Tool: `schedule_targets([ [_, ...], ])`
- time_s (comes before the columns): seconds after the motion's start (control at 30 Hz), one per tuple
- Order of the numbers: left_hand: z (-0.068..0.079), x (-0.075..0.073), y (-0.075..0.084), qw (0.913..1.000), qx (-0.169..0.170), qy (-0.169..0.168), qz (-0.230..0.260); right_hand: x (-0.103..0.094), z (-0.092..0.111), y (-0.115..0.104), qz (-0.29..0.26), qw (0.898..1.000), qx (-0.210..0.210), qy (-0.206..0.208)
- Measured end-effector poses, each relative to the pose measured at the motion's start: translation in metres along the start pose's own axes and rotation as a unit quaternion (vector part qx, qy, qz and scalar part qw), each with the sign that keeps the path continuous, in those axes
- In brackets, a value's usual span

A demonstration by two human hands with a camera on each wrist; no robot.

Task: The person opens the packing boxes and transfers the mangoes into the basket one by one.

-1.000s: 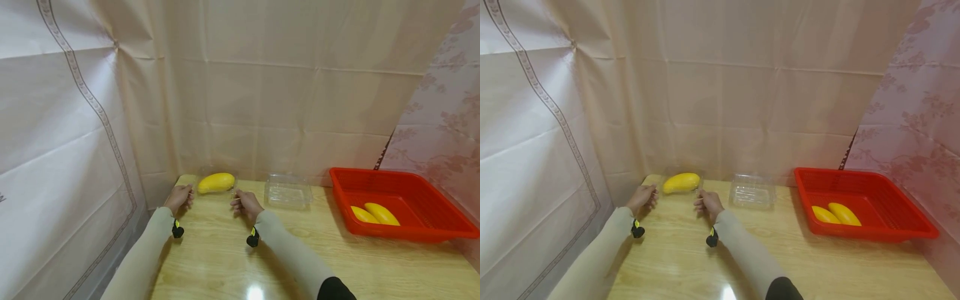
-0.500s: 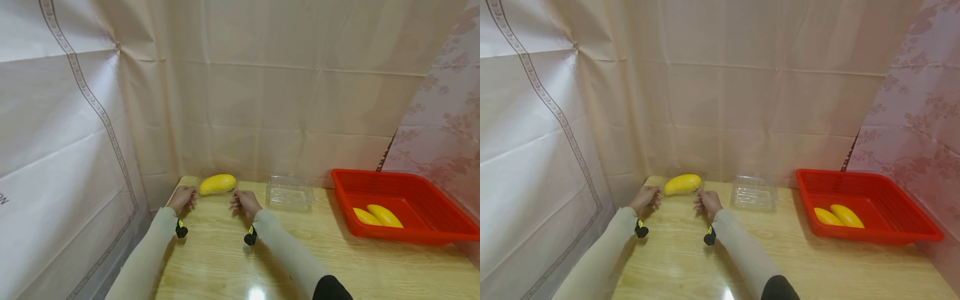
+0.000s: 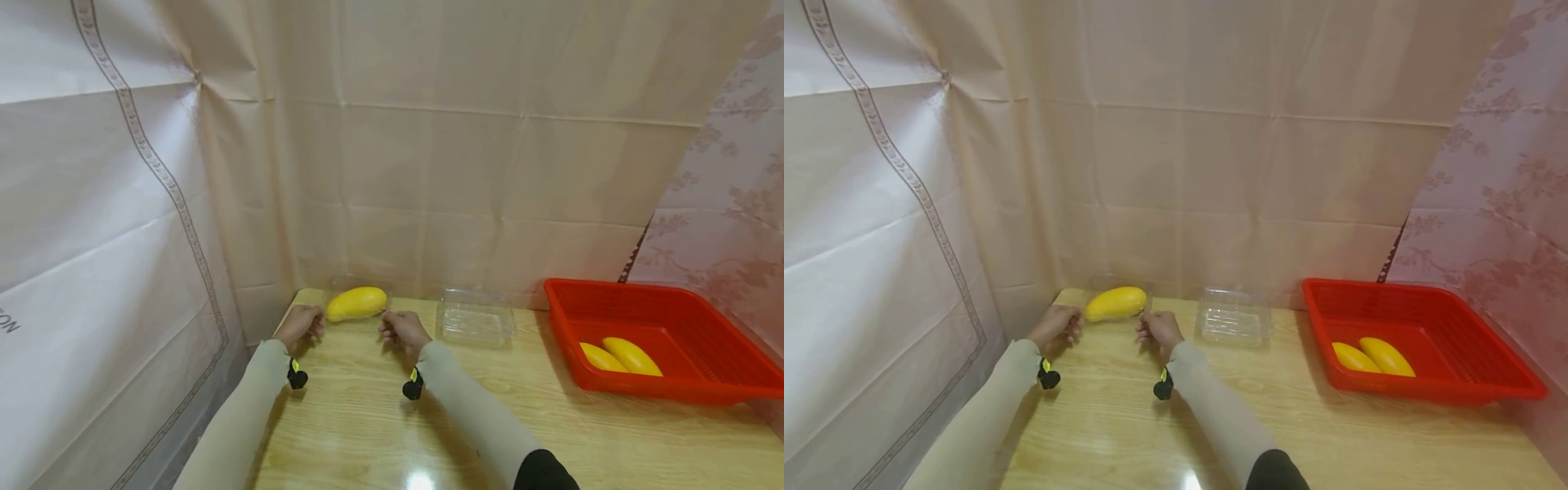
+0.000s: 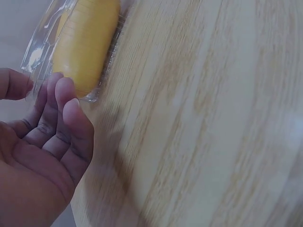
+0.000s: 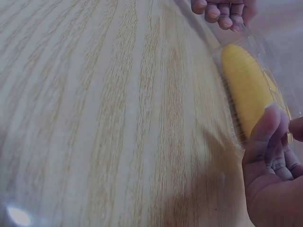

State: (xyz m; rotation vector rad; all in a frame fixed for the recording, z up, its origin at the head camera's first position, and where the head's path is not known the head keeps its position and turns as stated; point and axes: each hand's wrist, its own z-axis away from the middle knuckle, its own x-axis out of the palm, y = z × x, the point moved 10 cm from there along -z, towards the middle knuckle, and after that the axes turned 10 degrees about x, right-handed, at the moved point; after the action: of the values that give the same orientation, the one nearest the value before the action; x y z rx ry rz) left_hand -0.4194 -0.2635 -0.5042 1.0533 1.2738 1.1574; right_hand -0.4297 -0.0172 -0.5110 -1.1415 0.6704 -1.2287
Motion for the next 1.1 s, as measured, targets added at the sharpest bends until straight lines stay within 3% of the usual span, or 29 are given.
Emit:
schedule_targets([
  [0.27, 0.005, 0.004, 0.004, 0.9999, 0.007, -0.007, -0.007, -0.005, 0.005, -0.002, 0.006, 1.0, -0.014, -0.01],
  [0.47, 0.013, 0.01, 0.012, 0.999, 0.029, -0.03, -0.014, -0.008, 0.013, -0.006, 0.024, 0.999, -0.017, -0.043],
  [0.87, 0.036, 0.022, 0.016, 0.995, 0.06, -0.072, -0.037, -0.015, 0.036, -0.004, 0.05, 0.994, -0.01, -0.101],
  [1.1, 0.052, 0.028, 0.018, 0.9937, 0.056, -0.08, -0.056, -0.021, 0.051, -0.003, 0.07, 0.99, -0.005, -0.121],
])
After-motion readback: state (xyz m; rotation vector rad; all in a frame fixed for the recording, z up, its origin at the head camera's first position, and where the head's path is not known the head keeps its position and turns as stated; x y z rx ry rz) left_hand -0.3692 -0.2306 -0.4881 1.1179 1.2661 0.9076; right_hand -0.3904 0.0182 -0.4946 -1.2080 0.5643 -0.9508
